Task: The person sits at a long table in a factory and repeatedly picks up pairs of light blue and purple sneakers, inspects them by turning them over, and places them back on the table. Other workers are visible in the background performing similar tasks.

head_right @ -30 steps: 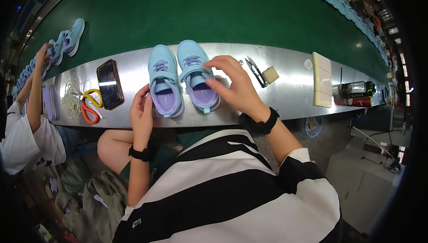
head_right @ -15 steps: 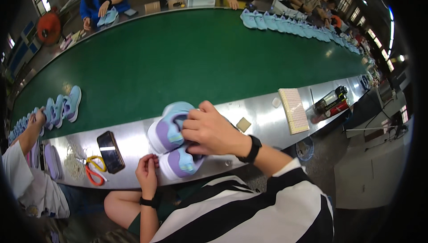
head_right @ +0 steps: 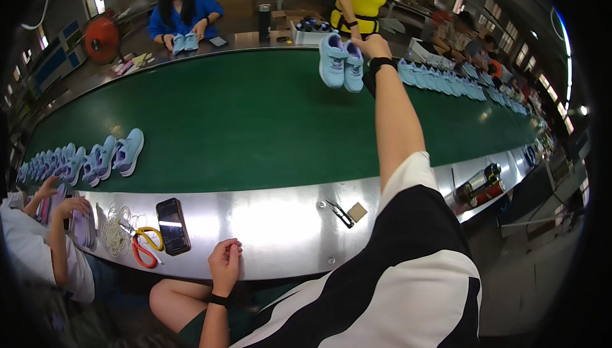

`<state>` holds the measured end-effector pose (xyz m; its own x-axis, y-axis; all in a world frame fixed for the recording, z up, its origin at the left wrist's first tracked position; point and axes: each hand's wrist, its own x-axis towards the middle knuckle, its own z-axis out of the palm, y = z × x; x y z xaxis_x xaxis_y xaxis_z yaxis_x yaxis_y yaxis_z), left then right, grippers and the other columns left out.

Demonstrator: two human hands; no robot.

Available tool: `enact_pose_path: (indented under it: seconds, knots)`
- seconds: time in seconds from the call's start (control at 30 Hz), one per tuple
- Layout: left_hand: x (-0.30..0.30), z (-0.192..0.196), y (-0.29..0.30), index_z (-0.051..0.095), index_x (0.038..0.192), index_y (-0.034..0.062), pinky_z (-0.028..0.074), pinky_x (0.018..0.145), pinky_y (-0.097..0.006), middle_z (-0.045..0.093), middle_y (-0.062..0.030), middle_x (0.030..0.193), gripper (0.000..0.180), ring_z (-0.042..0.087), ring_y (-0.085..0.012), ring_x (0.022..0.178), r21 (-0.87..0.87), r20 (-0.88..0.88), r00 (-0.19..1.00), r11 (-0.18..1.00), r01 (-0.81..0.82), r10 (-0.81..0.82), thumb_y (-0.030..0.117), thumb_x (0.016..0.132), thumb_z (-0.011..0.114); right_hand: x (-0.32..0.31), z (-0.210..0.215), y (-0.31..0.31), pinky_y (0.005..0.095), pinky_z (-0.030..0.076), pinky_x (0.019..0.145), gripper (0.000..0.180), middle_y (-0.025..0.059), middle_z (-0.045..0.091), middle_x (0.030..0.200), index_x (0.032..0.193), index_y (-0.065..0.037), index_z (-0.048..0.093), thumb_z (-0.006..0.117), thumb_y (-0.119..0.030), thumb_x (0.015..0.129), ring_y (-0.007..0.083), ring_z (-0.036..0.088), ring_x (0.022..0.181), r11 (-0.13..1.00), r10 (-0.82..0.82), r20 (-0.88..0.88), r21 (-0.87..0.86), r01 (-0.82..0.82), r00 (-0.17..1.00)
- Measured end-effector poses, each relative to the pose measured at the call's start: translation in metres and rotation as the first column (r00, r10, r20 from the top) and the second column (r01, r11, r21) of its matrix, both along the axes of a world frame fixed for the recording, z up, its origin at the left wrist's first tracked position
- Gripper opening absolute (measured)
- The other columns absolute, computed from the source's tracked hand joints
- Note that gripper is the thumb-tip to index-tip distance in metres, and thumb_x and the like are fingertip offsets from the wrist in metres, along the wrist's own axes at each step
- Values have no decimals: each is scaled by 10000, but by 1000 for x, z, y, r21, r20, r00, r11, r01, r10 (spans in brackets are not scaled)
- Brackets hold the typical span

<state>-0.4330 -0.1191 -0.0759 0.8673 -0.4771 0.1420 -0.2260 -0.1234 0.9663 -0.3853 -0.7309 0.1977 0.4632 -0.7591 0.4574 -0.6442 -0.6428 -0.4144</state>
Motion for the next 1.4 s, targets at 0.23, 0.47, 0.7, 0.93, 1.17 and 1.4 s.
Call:
enact_pose_path:
  seconds: [0.23, 0.47, 0.7, 0.93, 1.17, 1.4]
  knots:
    - [17, 31, 18, 657, 1093, -6, 549, 738, -282, 690, -136, 944, 188, 694, -189, 840, -78, -170, 984, 996, 43, -56, 66, 923, 623, -29, -93, 217, 301, 482, 951, 441, 97, 663, 1158, 1248, 15, 607, 706, -248, 908, 161, 612, 1072, 506, 758, 219, 396, -766, 614]
    - [196, 68, 72, 640, 1098, 28, 470, 917, -408, 635, -153, 1118, 285, 600, -354, 1021, 300, 451, 892, 939, -168, 16, 179, 859, 673, -182, -181, 393, 503, 277, 1122, 697, 179, 427, 1452, 1380, -161, 537, 782, -405, 775, 378, 363, 1371, 414, 910, -251, 523, -745, 330]
    - [393, 45, 142, 582, 1252, 144, 426, 937, -494, 506, -146, 1328, 623, 476, -357, 1217, 480, 855, 516, 458, -748, -53, 322, 706, 825, -194, -223, 422, 538, 202, 1153, 777, 148, 408, 1491, 1320, -210, 575, 849, -365, 609, 346, 361, 1402, 527, 846, -330, 391, -755, 420]
    - [441, 31, 135, 667, 1130, 227, 410, 911, -480, 536, -122, 1299, 534, 490, -322, 1202, 551, 835, 521, 250, -796, -177, 544, 713, 765, -195, -224, 424, 534, 223, 1134, 748, 143, 447, 1463, 1274, -218, 612, 837, -384, 580, 344, 394, 1378, 577, 813, -363, 398, -713, 455]
    - [482, 28, 153, 651, 1171, 279, 383, 949, -552, 560, -146, 1295, 517, 492, -359, 1225, 705, 709, 705, 30, -709, 3, 590, 763, 718, -195, -227, 424, 534, 238, 1125, 733, 137, 476, 1441, 1263, -218, 621, 820, -394, 580, 343, 416, 1362, 580, 811, -350, 370, -726, 470]
    - [418, 62, 113, 686, 1158, 239, 334, 949, -538, 622, -129, 1101, 494, 537, -337, 1097, 619, 779, 616, 302, -725, -116, 488, 741, 774, -190, -220, 423, 522, 244, 1126, 746, 131, 458, 1452, 1277, -206, 614, 828, -433, 599, 329, 401, 1371, 560, 825, -340, 391, -731, 451]
